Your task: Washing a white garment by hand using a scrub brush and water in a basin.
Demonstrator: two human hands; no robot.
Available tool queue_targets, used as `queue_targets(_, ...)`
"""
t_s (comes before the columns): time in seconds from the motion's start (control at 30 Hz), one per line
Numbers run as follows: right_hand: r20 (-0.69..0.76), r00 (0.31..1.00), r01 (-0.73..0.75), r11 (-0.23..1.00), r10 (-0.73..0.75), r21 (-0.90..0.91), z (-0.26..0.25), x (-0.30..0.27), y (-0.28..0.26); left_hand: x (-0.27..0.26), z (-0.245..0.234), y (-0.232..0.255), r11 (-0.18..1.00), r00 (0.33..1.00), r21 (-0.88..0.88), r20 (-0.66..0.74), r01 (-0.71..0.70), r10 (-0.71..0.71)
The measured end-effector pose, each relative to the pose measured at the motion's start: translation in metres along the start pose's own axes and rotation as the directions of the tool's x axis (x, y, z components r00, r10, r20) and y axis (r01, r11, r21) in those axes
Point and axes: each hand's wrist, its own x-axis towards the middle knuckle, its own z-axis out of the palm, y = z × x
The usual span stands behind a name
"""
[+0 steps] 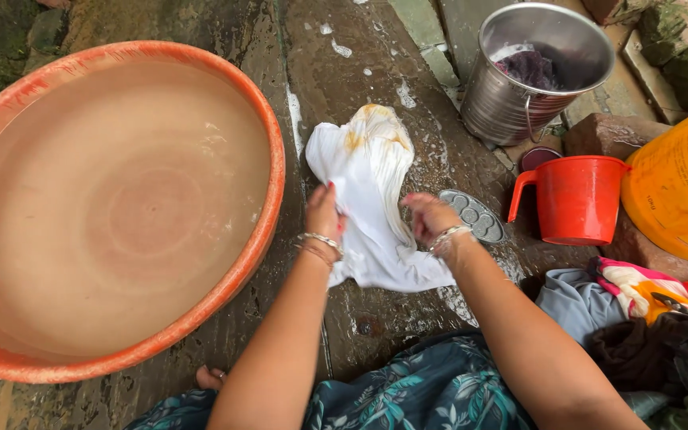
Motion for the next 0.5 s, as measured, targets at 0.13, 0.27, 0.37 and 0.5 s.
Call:
queue_targets(0.13,-0.117,0.98,0.168,0.982,-0.158,0.084,-0.015,0.002,-0.007,-0.026,-0.007,0.055,0.876,0.89,0.161,0.109,-0.455,0.442)
queue_targets(0.27,-0.075,0.976,0.186,0.96,-0.206,-0.209,-0.011,0.038,0.037,-0.09,0.009,0.106,0.713,0.772,0.297,0.264,-0.635,0.578)
queue_targets(0.37,-0.026,0.998,0.055,0.984,-0.061,-0.169,0.02,0.032,0.046,-0.119,0.016,0.11,0.85,0.838,0.099,0.262,-0.517,0.479)
queue_targets(0.5,0.183,0.97,-0.196,0.959,0.159,0.205,0.005,0.081,0.082,-0.124,0.0,0.074,0.924,0.996,-0.381,0.077,-0.02,0.054)
